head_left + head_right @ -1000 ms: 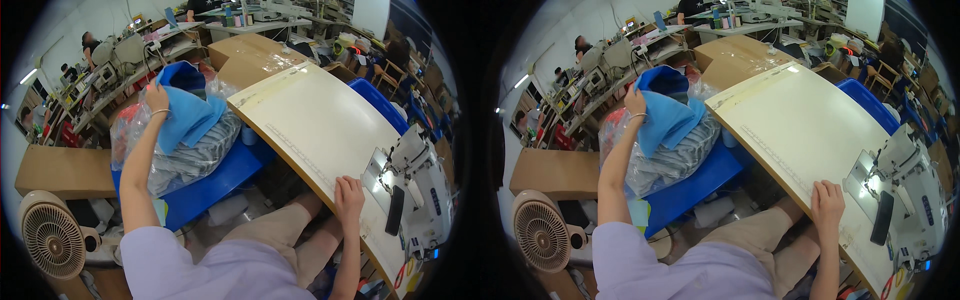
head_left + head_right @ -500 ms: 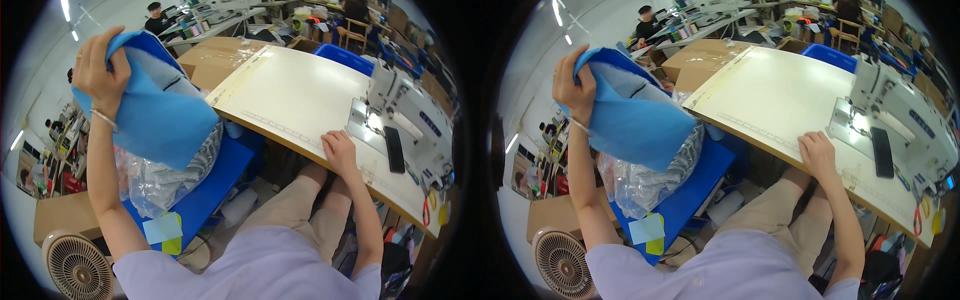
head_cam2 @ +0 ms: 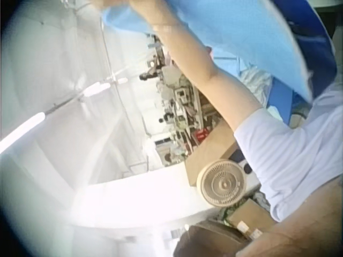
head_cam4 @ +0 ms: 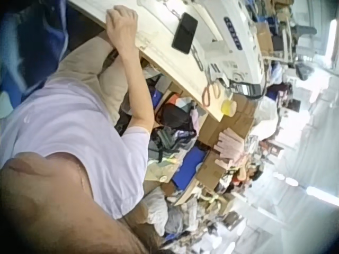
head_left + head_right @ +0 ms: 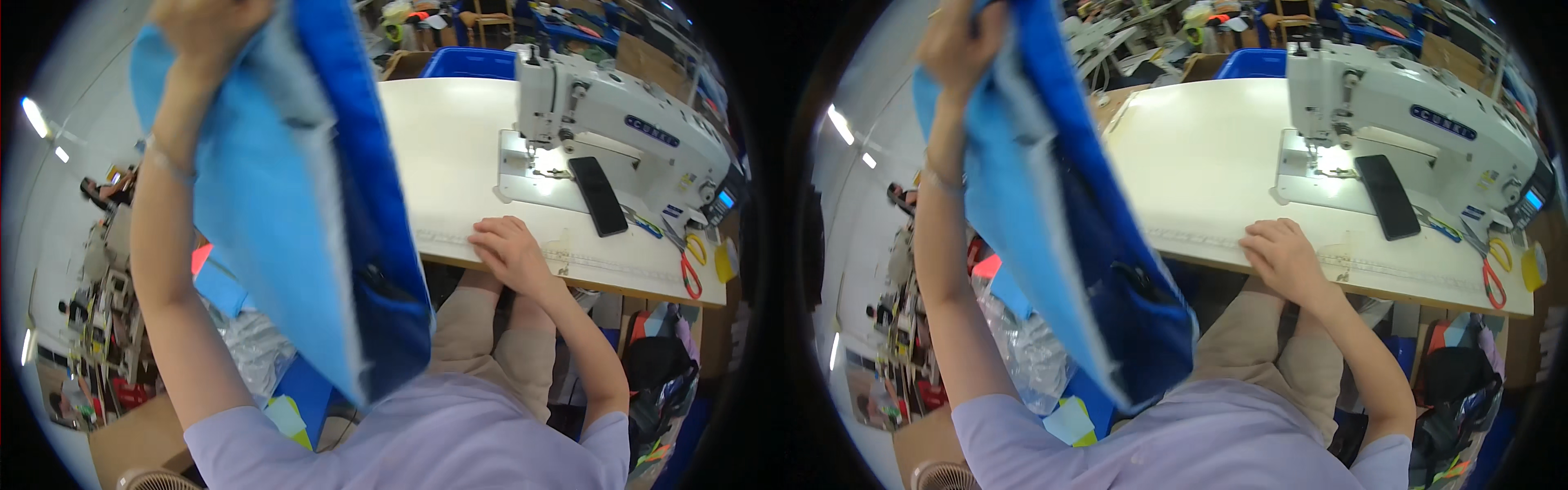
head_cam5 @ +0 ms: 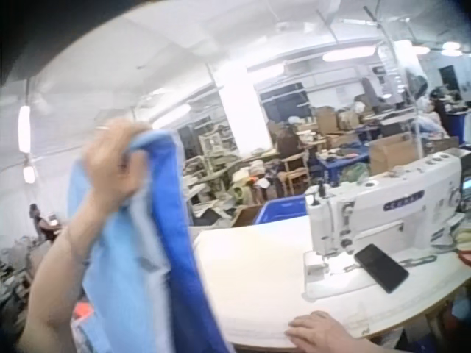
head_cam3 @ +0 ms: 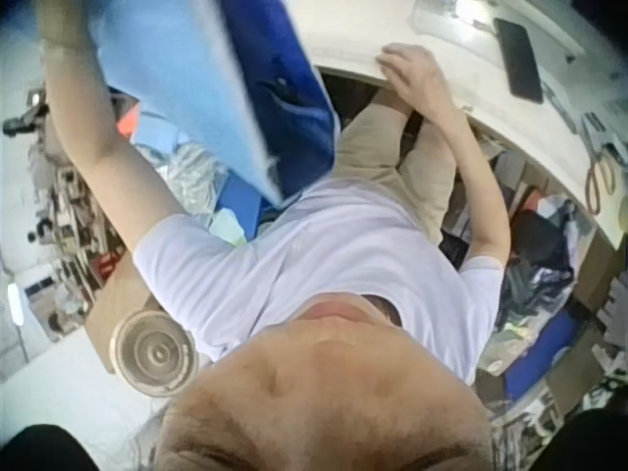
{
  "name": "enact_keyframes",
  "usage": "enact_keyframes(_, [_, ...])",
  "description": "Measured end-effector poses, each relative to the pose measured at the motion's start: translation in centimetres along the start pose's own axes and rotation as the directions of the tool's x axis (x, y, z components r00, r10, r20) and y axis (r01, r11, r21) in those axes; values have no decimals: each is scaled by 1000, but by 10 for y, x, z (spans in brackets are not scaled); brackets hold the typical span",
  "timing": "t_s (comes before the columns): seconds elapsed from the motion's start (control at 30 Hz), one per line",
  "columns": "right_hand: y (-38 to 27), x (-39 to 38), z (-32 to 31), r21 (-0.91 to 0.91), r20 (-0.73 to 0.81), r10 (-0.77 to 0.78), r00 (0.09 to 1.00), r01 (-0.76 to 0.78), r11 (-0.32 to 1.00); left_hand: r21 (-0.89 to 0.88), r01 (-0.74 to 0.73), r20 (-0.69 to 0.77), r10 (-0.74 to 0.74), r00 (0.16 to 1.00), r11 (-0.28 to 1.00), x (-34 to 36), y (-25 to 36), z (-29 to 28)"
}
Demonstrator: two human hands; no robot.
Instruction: The person sews a blue fabric bag using a sewing machine, aligning a dark blue strap along the edge and stitching it in place. They repeatedly adjust the fabric and strap, guide the material through the machine, and reposition the bag to continue sewing different sections.
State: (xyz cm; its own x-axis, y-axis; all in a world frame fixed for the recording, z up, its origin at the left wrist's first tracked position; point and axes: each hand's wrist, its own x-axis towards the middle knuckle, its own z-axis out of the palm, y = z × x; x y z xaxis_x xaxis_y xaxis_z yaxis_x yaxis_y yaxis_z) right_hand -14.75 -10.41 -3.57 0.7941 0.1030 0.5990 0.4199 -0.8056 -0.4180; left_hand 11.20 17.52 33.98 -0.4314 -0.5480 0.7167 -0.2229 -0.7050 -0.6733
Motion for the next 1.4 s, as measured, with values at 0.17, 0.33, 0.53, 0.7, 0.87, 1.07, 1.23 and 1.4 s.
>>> enact_keyframes(0.17, [8,-15,-18,-68,-10,75,997,-76,995,-592,264,424,16,906,761,15,166,97])
enact_keyframes(0.33, [8,-27,-29,-189,-8,111,994,-111,976,-973,204,228,328,917,105,-57,304,-3])
enact_keyframes(0.53, [-2,-20,-24,-309,60,82,995,-60,949,-921,371,383,458,802,120,-156,302,-54])
enact_keyframes(0.7, [-3,-18,-27,-353,76,101,992,-68,933,-918,392,395,217,892,60,-182,315,-40])
enact_keyframes(0.87, [-9,11,-7,-115,-9,195,981,-194,974,-905,418,416,-37,909,86,-178,317,-32])
enact_keyframes(1.07, [-14,60,37,-71,132,-92,987,102,992,-929,354,343,-103,934,113,-145,279,-24])
enact_keyframes(1.23, [-26,59,66,-60,123,-162,979,170,984,-921,387,363,256,896,-50,-132,302,-28])
enact_keyframes(1.4, [-32,56,68,-50,166,-132,977,142,989,-802,498,597,414,687,329,-167,297,0])
